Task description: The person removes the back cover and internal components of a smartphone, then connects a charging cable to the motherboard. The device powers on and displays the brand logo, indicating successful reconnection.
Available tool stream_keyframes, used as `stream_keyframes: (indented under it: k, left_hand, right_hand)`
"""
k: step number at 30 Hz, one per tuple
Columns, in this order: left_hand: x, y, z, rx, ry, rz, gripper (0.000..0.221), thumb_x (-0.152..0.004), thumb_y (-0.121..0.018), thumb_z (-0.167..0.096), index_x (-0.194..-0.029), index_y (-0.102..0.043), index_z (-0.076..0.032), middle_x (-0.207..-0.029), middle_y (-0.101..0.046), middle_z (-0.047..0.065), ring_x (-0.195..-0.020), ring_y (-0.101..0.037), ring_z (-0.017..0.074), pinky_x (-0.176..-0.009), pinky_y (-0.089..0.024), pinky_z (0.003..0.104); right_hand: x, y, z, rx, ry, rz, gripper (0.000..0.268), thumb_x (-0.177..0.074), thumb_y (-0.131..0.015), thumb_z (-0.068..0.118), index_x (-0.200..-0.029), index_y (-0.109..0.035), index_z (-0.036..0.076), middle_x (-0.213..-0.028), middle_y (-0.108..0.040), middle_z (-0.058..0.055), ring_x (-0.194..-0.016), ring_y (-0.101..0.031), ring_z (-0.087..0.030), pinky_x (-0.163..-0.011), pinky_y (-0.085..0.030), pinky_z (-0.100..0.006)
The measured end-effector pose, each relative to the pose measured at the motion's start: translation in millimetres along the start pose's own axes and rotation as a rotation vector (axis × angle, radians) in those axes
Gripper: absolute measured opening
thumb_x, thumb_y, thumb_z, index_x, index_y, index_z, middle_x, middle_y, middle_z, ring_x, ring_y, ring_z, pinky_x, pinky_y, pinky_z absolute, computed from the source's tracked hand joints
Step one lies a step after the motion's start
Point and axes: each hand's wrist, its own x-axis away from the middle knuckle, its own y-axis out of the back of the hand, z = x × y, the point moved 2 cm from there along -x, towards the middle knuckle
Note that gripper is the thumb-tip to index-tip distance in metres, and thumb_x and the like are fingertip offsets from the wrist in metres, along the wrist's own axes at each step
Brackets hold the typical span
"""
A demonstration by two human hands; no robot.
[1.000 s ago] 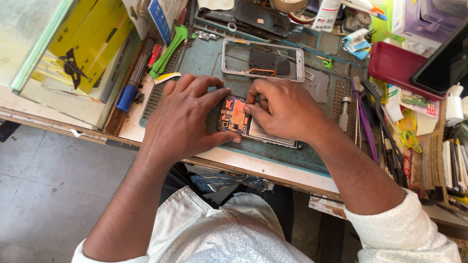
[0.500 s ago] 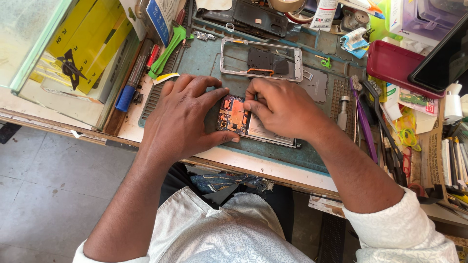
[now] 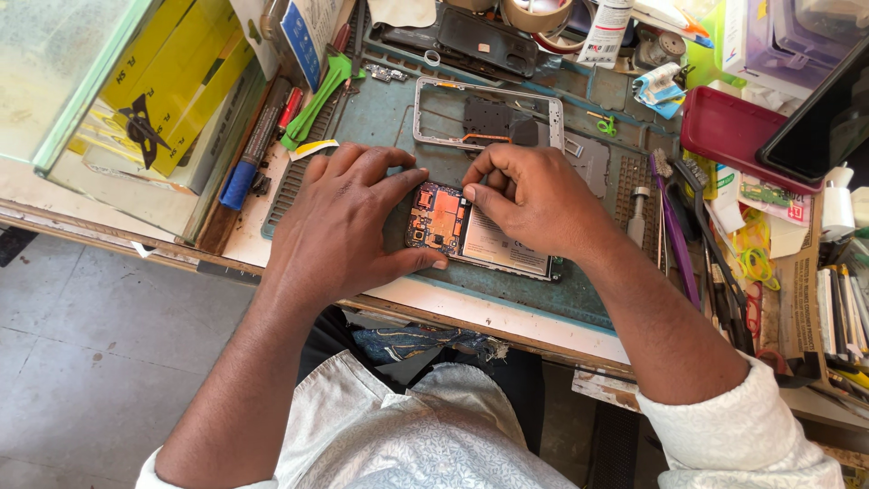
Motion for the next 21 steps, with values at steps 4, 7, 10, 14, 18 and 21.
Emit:
stream_keyframes:
  k: [4,7,10,14,18,21]
  left_hand:
    - [0.7,0.9,0.7,0.012,-0.017,-0.015,0.090,-0.061,-0.087,-0.066,-0.129,-0.068,-0.011,-0.131,-0.061,0.007,-0.126,-0.050,0.0273,-0.107,-0.036,0.045]
    - [1.3,2.4,0.9,0.025,-0.010,0.000,0.089,-0.062,-0.087,-0.065,-0.130,-0.068,-0.011,-0.131,-0.061,0.007,-0.126,-0.050,0.0268,-0.107,-0.035,0.045]
    - [1.3,1.7,1.7,0.026,-0.011,-0.008,0.090,-0.061,-0.087,-0.066,-0.129,-0.067,-0.010,-0.131,-0.061,0.007,-0.126,-0.050,0.0271,-0.108,-0.034,0.045]
    - [1.3,-0.2,2.1,0.023,-0.013,-0.012,0.091,-0.060,-0.087,-0.066,-0.129,-0.067,-0.011,-0.131,-0.060,0.007,-0.127,-0.050,0.0273,-0.109,-0.034,0.045]
    - [0.9,-0.5,2.7,0.020,-0.003,0.006,0.092,-0.060,-0.087,-0.066,-0.130,-0.067,-0.011,-0.131,-0.060,0.007,-0.127,-0.049,0.0267,-0.109,-0.034,0.045]
    - [0.9,-1.4,2.3,0.014,-0.009,-0.006,0.091,-0.061,-0.087,-0.067,-0.130,-0.067,-0.011,-0.132,-0.060,0.007,-0.127,-0.049,0.0267,-0.108,-0.034,0.045]
  right_hand:
    - [0.3,-1.2,1.1,0.021,-0.021,-0.010,0.013,-0.088,-0.078,0.017,-0.096,-0.074,0.006,-0.058,-0.062,0.000,-0.049,-0.052,-0.008,-0.046,-0.041,-0.029]
    - [-0.7,-2.4,2.2,0.016,-0.041,-0.008,0.013,-0.087,-0.079,0.017,-0.094,-0.074,0.007,-0.057,-0.061,0.002,-0.049,-0.052,-0.006,-0.046,-0.041,-0.028]
    - [0.7,-2.4,5.8,0.036,-0.001,-0.040,0.013,-0.087,-0.079,0.016,-0.093,-0.073,0.007,-0.057,-0.059,0.001,-0.048,-0.050,-0.007,-0.045,-0.038,-0.029]
    - [1.8,-3.4,9.3,0.133,-0.051,-0.019,0.014,-0.087,-0.079,0.019,-0.093,-0.072,0.009,-0.057,-0.059,-0.002,-0.049,-0.053,-0.014,-0.048,-0.040,-0.034]
    - [5.6,-5.2,14.3,0.234,0.087,-0.084,0.019,-0.086,-0.079,0.020,-0.092,-0.066,0.007,-0.067,-0.064,-0.005,-0.062,-0.064,-0.021,-0.057,-0.049,-0.039]
    - [4.9,-6.5,14.9,0.283,0.066,-0.076,0.021,-0.086,-0.079,0.021,-0.092,-0.064,0.007,-0.073,-0.067,-0.006,-0.068,-0.067,-0.024,-0.061,-0.051,-0.042]
